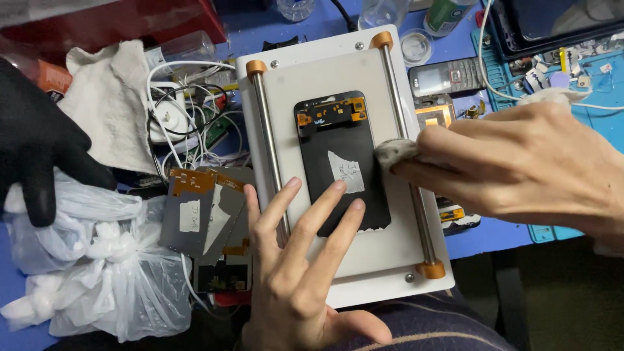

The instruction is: The recorder is cleaning a smartphone screen component using a cloth while it is placed on a heating plate.

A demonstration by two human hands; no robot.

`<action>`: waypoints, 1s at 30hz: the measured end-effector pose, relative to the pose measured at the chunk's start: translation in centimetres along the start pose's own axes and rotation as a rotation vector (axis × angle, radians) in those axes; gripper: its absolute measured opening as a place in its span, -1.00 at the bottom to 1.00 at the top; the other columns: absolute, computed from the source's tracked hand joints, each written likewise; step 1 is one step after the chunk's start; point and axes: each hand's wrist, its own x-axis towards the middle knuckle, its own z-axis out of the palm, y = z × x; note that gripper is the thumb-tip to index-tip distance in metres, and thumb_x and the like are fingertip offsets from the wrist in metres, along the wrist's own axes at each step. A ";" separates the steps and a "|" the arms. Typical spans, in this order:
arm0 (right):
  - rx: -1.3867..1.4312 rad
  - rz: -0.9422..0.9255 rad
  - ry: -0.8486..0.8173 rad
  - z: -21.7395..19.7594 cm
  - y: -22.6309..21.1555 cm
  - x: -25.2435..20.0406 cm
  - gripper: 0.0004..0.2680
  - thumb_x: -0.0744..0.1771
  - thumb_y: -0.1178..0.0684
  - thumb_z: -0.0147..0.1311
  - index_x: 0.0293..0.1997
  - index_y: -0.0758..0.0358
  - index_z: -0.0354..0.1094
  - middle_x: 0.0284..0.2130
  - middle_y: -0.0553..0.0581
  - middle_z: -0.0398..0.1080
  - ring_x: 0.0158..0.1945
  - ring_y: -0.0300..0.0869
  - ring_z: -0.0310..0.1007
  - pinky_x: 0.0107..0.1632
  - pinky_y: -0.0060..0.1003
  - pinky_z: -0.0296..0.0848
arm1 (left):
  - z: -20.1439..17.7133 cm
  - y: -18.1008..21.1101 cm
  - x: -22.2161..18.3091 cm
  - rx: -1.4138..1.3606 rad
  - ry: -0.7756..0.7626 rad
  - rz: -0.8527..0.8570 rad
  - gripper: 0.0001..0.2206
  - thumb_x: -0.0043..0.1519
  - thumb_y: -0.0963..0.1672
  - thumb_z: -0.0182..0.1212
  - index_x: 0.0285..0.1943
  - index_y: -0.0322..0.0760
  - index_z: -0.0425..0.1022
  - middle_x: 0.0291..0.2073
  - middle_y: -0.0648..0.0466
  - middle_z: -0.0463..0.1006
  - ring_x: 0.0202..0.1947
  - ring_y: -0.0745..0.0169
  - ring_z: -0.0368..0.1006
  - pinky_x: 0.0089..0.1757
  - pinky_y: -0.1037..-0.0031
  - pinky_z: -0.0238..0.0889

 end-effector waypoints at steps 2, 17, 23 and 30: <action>0.005 -0.037 -0.068 -0.2 0.2 0.1 -0.64 0.18 0.09 0.20 0.08 0.06 0.59 -0.35 -0.03 0.36 -0.50 -0.29 0.45 -0.74 -0.33 0.27 | 0.0 0.0 0.1 -0.012 0.007 0.010 -0.04 0.18 0.40 -0.51 0.24 -0.21 0.61 0.29 -0.07 0.50 0.39 -0.38 0.20 0.38 -0.42 -0.33; -0.268 -0.012 0.035 0.5 2.1 2.9 -0.84 0.31 0.04 0.13 -0.06 0.13 0.52 -0.28 -0.02 0.25 -0.46 -0.29 0.38 -0.57 -0.40 0.39 | 3.9 -3.1 -1.4 0.160 -0.004 0.076 -0.60 0.32 0.13 -0.06 0.21 0.12 0.56 0.28 0.14 0.38 0.40 -0.18 0.03 0.34 -0.43 -0.44; -0.448 -0.007 -0.041 -0.2 0.8 2.9 -0.88 0.31 0.03 0.14 -0.16 0.19 0.51 -0.32 -0.06 0.20 -0.44 -0.35 0.32 -0.56 -0.46 0.30 | 3.5 -2.1 -1.2 0.178 0.048 0.043 -0.62 0.35 0.06 -0.10 0.19 0.11 0.62 0.29 0.15 0.43 0.39 -0.15 0.12 0.36 -0.42 -0.29; -0.384 -0.016 -0.088 -1.0 0.2 2.9 -0.79 0.24 0.03 0.16 -0.10 0.20 0.53 -0.25 -0.05 0.21 -0.40 -0.31 0.33 -0.57 -0.45 0.31 | 2.7 -1.4 -0.6 0.148 0.089 0.055 -0.59 0.33 0.06 -0.12 0.16 0.03 0.63 0.26 0.11 0.46 0.37 -0.17 0.16 0.34 -0.40 -0.25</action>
